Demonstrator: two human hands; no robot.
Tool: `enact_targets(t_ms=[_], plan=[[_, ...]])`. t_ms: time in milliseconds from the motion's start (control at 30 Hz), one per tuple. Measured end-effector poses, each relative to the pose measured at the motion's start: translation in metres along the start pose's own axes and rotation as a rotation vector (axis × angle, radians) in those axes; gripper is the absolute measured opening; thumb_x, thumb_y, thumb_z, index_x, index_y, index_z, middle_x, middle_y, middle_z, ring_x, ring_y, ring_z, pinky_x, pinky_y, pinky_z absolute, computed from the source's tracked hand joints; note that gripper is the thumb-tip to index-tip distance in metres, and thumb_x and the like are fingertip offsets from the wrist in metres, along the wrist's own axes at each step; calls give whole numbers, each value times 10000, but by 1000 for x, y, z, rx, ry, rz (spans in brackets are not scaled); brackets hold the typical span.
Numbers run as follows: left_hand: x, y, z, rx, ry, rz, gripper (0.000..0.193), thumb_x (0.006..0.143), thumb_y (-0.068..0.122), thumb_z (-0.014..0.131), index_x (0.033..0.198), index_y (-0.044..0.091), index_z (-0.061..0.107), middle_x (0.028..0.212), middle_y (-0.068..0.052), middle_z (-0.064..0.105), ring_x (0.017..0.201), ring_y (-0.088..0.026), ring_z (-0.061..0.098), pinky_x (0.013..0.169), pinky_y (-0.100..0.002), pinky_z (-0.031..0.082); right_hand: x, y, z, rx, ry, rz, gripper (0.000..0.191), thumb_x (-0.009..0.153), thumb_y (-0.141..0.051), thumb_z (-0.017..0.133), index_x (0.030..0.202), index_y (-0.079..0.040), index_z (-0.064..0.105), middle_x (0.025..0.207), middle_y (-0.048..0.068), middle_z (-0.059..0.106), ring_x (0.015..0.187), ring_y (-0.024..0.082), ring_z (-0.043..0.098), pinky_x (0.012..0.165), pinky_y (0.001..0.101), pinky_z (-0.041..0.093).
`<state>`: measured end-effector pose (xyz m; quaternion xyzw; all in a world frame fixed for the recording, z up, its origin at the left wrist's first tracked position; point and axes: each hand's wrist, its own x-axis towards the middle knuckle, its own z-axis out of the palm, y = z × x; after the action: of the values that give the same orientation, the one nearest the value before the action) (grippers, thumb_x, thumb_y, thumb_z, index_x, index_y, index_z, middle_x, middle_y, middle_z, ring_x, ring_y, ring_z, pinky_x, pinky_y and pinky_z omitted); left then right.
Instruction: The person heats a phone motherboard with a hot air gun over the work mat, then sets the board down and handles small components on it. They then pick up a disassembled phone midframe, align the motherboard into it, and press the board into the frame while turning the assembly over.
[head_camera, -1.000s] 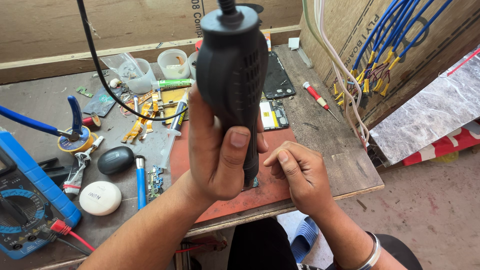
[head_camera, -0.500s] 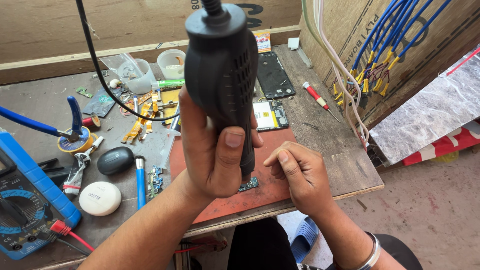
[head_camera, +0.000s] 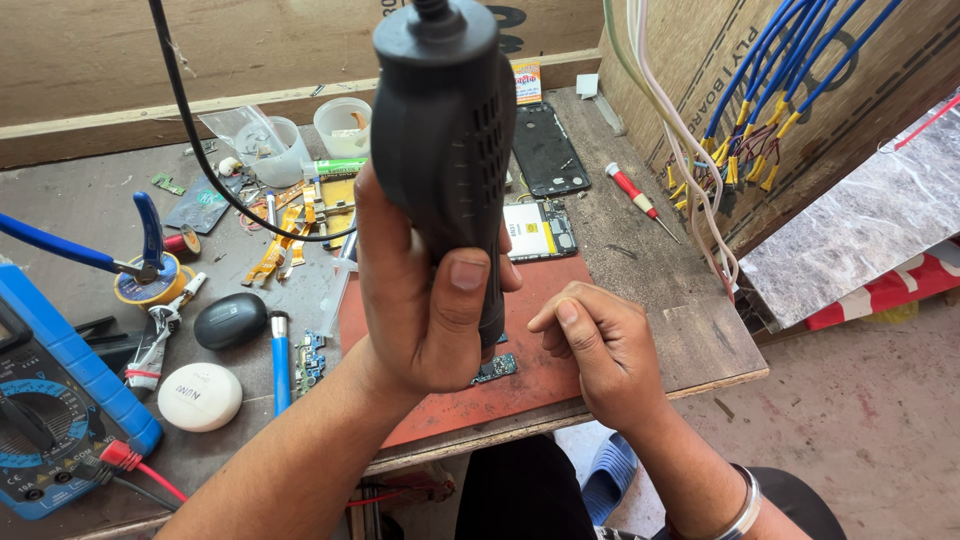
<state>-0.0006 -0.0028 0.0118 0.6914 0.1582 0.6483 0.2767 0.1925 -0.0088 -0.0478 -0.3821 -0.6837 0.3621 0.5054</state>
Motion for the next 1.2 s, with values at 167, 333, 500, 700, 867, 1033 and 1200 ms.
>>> enact_targets(t_ms=[167, 333, 500, 700, 867, 1033, 1200], plan=[[-1, -1, 1, -7, 2, -9, 621, 1172, 324, 483, 1553, 8, 108, 1089, -128, 563, 780, -98, 603, 697, -214, 572, 0, -1, 0, -16, 1, -3, 363, 1057, -213, 486, 851, -11, 706, 737, 31, 658, 658, 89, 620, 619, 245, 513], [0, -1, 1, -38, -8, -37, 627, 1143, 331, 479, 1550, 2, 134, 1040, -124, 578, 737, -97, 608, 673, -222, 550, 0, -1, -1, -14, -1, -12, 362, 1059, -211, 487, 853, -7, 704, 742, 36, 660, 668, 95, 624, 628, 250, 514], [0, 0, 1, -23, -13, -7, 617, 1167, 332, 489, 1543, 3, 127, 1056, -130, 577, 752, -106, 611, 686, -220, 549, 0, -1, -1, -17, 2, -14, 360, 1055, -209, 487, 851, -7, 704, 741, 38, 663, 667, 98, 631, 628, 251, 518], [1, 2, 1, -55, -46, -29, 620, 1153, 323, 481, 1563, 3, 143, 1010, -123, 590, 726, -100, 614, 668, -217, 533, 0, -2, 0, -20, 2, -24, 351, 1054, -203, 490, 854, -9, 703, 753, 37, 664, 671, 96, 629, 630, 249, 516], [0, 2, 0, -71, -80, -22, 617, 1157, 317, 472, 1573, 9, 135, 1041, -132, 587, 750, -104, 619, 682, -220, 532, 0, -2, -1, -18, -2, -20, 351, 1054, -205, 492, 856, -10, 706, 753, 36, 669, 666, 95, 627, 628, 249, 515], [-1, -2, 3, -131, -59, -17, 583, 1157, 308, 493, 1551, 29, 167, 1042, -126, 584, 758, -108, 615, 699, -229, 541, 0, -2, 0, -3, -4, 0, 351, 1056, -207, 493, 859, -13, 711, 742, 33, 664, 656, 89, 621, 615, 245, 512], [-3, -2, 4, -154, -54, -10, 508, 1153, 306, 497, 1487, 51, 211, 1051, -141, 564, 769, -123, 613, 700, -238, 541, 0, -1, 0, 3, -9, -1, 349, 1060, -205, 496, 862, -13, 710, 746, 34, 660, 656, 88, 612, 611, 244, 505]])
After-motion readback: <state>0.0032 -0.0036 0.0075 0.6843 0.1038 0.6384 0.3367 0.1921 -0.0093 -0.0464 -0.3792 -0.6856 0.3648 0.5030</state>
